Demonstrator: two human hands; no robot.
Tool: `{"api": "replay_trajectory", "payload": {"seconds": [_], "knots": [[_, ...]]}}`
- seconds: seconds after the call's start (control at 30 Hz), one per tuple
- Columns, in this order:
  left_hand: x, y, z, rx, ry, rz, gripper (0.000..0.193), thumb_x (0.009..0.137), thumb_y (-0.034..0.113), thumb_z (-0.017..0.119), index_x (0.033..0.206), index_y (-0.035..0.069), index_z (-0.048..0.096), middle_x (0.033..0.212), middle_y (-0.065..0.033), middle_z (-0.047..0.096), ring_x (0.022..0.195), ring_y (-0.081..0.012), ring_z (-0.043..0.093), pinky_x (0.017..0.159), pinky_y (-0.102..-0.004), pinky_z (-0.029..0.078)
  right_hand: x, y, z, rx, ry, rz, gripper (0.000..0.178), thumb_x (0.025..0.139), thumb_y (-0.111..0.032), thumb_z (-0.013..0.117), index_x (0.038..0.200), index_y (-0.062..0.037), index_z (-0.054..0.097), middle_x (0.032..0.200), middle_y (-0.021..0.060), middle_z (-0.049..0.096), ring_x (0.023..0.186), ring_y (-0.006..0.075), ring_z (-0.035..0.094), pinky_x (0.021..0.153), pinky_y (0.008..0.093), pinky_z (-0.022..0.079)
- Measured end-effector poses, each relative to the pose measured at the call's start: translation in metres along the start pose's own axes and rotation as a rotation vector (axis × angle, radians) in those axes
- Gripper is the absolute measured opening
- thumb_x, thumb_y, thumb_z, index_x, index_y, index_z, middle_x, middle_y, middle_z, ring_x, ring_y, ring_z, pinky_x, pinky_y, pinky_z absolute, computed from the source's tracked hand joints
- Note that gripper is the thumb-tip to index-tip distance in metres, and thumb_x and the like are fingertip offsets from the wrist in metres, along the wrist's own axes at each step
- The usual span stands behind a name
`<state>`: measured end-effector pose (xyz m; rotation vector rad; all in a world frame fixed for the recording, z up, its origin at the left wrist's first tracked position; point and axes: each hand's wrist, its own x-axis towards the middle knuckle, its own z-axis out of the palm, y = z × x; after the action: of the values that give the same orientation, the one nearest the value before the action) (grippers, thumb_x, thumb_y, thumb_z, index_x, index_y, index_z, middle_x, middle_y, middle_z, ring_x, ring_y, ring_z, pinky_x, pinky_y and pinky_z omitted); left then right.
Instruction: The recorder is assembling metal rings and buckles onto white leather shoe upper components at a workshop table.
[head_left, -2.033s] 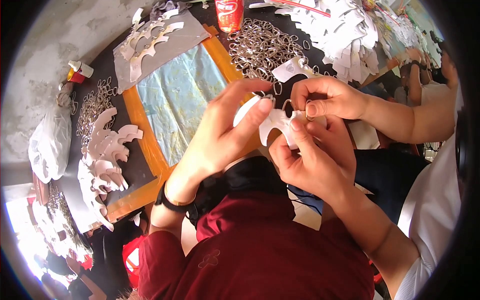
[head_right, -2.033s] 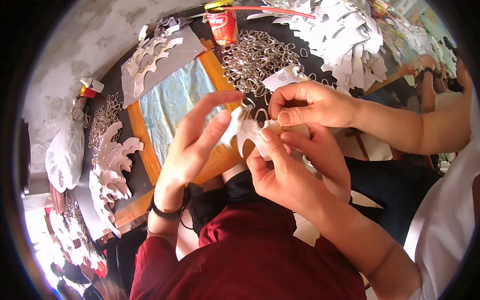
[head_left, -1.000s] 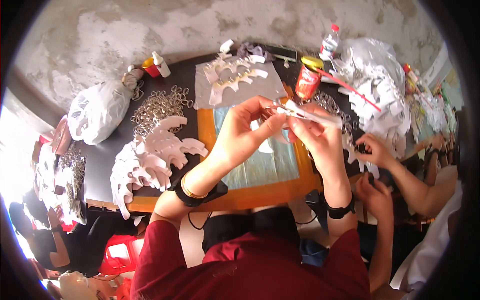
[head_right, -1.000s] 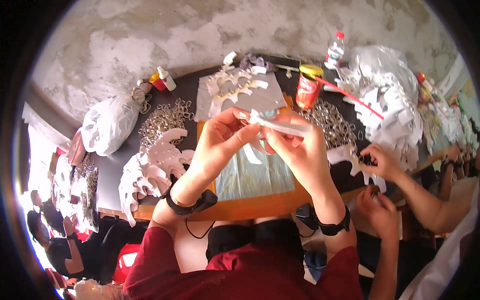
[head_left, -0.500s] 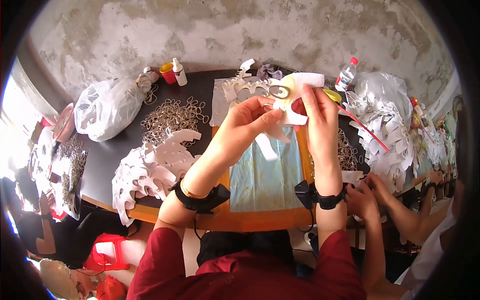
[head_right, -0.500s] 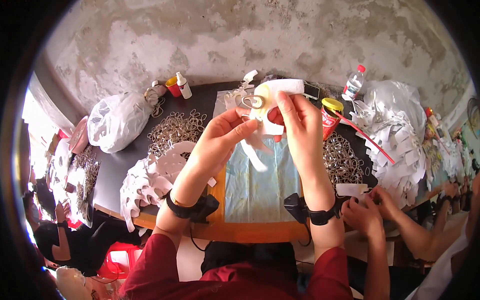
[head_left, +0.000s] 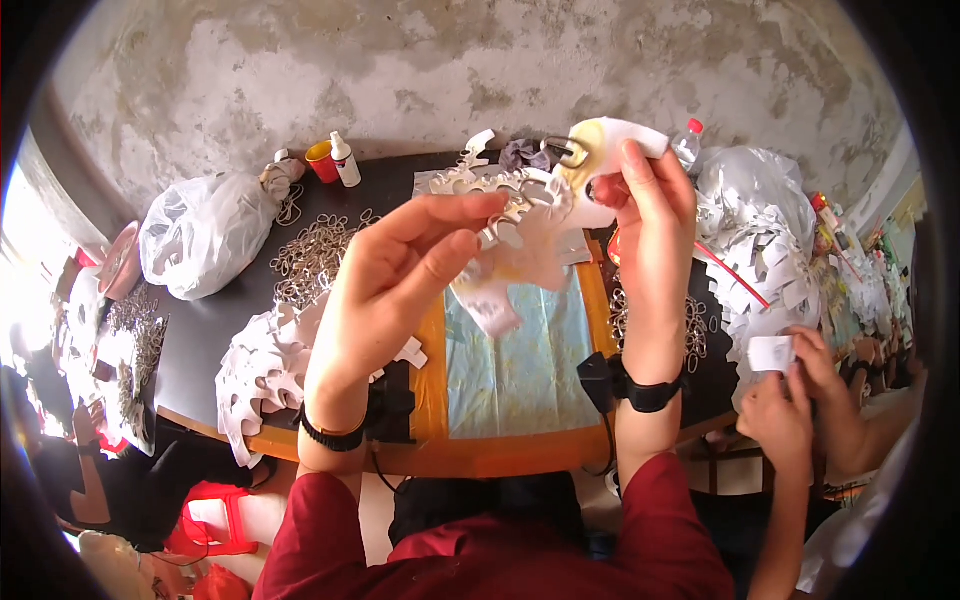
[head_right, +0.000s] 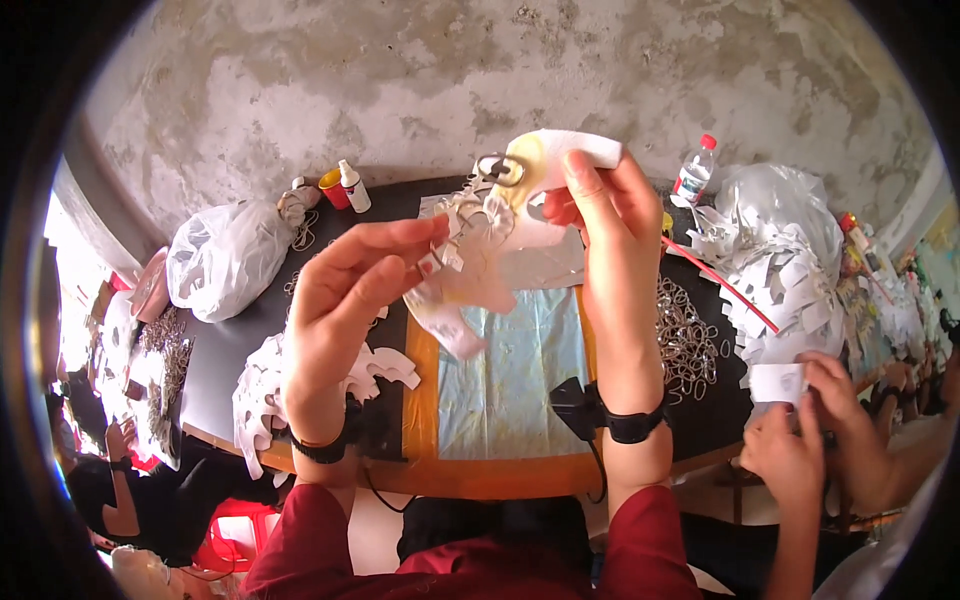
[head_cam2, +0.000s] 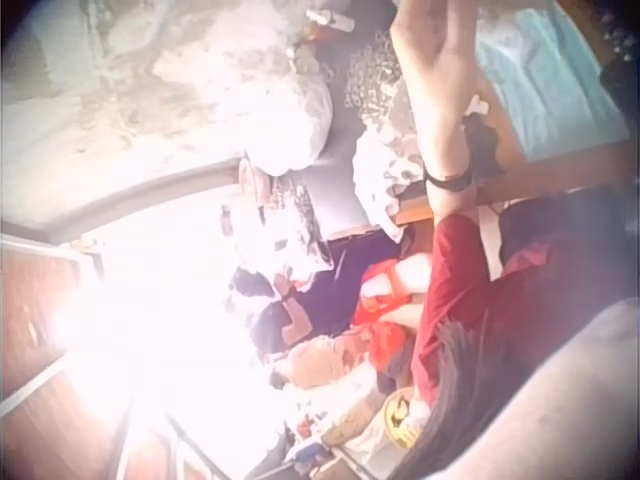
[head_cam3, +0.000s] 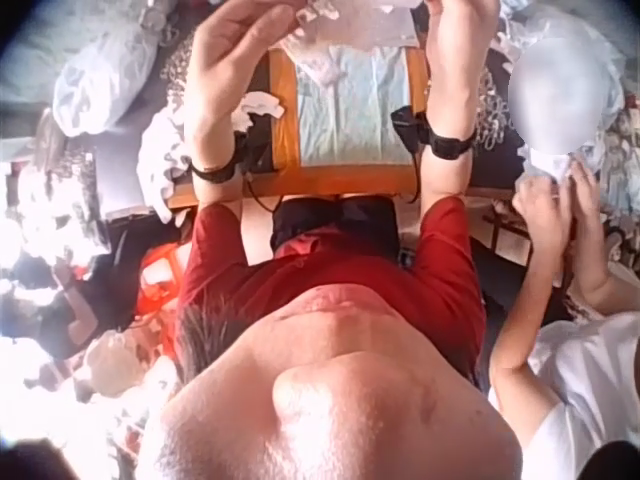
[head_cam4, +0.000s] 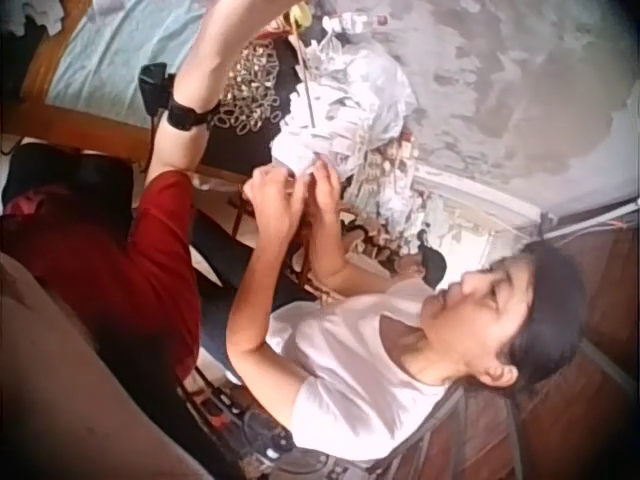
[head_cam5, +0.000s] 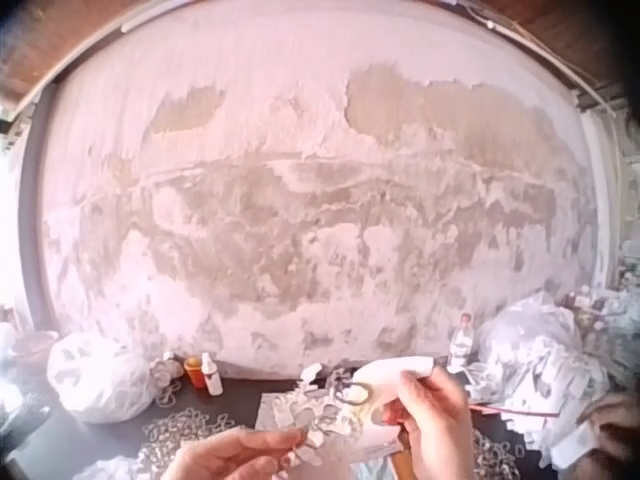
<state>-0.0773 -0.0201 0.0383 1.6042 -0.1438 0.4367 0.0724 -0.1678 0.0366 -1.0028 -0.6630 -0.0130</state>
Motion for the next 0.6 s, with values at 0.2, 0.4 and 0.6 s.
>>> {"api": "replay_trajectory", "payload": {"seconds": [0.2, 0.4, 0.6], "knots": [[0.018, -0.026, -0.018, -0.821, -0.164, 0.019, 0.031, 0.091, 0.010, 0.042, 0.121, 0.005, 0.047, 0.141, -0.0168, 0.036, 0.134, -0.0328, 0.029, 0.107, -0.0469, 0.029, 0.009, 0.015, -0.004, -0.127, 0.160, -0.292, 0.019, 0.092, -0.018, 0.055, 0.100, -0.0014, 0.059, 0.084, 0.0021, 0.061, 0.069, 0.0069, 0.056, 0.064, 0.0209, 0.045], [0.022, -0.029, -0.022, -0.833, 0.077, -0.029, 0.024, 0.092, 0.009, 0.043, 0.113, 0.006, 0.054, 0.121, -0.0082, 0.055, 0.109, -0.0203, 0.054, 0.093, -0.0338, 0.042, 0.020, 0.006, -0.019, 0.031, -0.015, -0.106, 0.020, 0.092, -0.022, 0.056, 0.090, -0.0015, 0.057, 0.068, 0.0004, 0.054, 0.054, 0.0043, 0.047, 0.044, 0.0198, 0.037], [0.040, -0.057, 0.003, -0.383, 0.140, 0.149, 0.031, 0.089, 0.007, 0.058, 0.119, 0.000, 0.054, 0.114, -0.0065, 0.060, 0.104, -0.0121, 0.055, 0.093, -0.0257, 0.041, -0.002, -0.002, -0.001, 0.084, -0.324, 0.140, 0.020, 0.088, -0.024, 0.061, 0.079, -0.0055, 0.059, 0.062, -0.0050, 0.048, 0.053, 0.0026, 0.041, 0.048, 0.0186, 0.029]]}}
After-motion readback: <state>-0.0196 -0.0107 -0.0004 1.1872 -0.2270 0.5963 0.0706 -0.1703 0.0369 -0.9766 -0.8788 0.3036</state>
